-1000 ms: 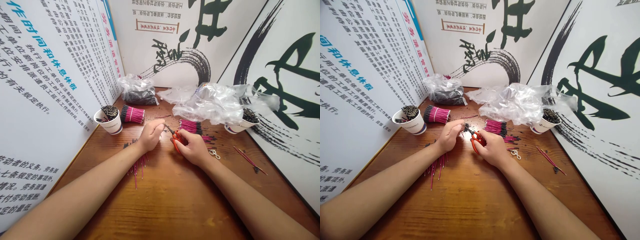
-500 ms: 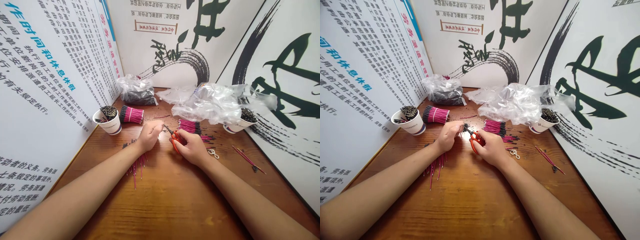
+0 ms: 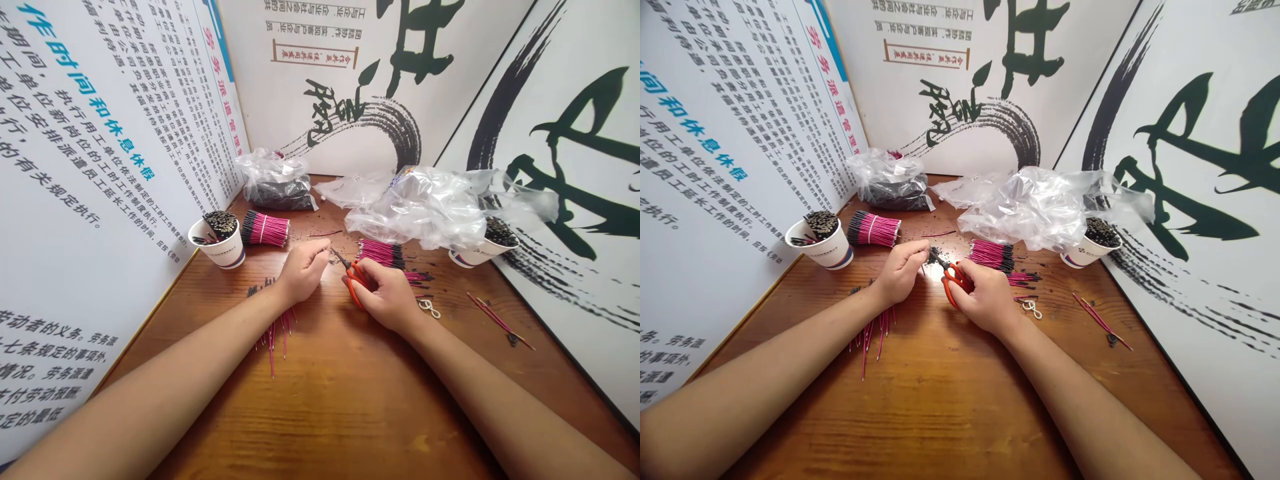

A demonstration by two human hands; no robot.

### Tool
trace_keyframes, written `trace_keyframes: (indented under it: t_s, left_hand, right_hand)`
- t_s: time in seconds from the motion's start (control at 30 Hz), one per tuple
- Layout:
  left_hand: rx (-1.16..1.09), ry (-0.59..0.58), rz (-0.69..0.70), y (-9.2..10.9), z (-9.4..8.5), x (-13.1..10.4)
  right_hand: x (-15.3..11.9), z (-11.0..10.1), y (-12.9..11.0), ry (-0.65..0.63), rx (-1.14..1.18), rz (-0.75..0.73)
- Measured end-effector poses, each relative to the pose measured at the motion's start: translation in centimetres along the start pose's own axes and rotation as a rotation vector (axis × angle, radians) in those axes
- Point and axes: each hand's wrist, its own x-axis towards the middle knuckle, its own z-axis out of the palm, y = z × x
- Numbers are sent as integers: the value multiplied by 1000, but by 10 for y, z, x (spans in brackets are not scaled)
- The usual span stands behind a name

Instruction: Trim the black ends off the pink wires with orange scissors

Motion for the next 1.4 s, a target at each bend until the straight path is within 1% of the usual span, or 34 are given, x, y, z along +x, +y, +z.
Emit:
trace_keyframes:
  t_s: [0.27, 0.67, 1.0, 1.23, 1.4]
  left_hand:
    - [47, -13, -14, 0, 0, 0]
    - [18, -40, -26, 0, 0, 0]
    - [52, -21, 2, -1, 1, 0]
    - [102, 6, -2, -1, 1, 0]
    - [117, 15, 9, 0, 2, 0]
  right_hand:
    - [0, 0, -2, -10, -12, -13]
    - [0, -1, -2, -34, -5, -11]
    - [0, -2, -4, -49, 10, -16]
    - [0, 0, -1, -17, -6, -12]
    - [0, 0, -2, -17, -4, -15]
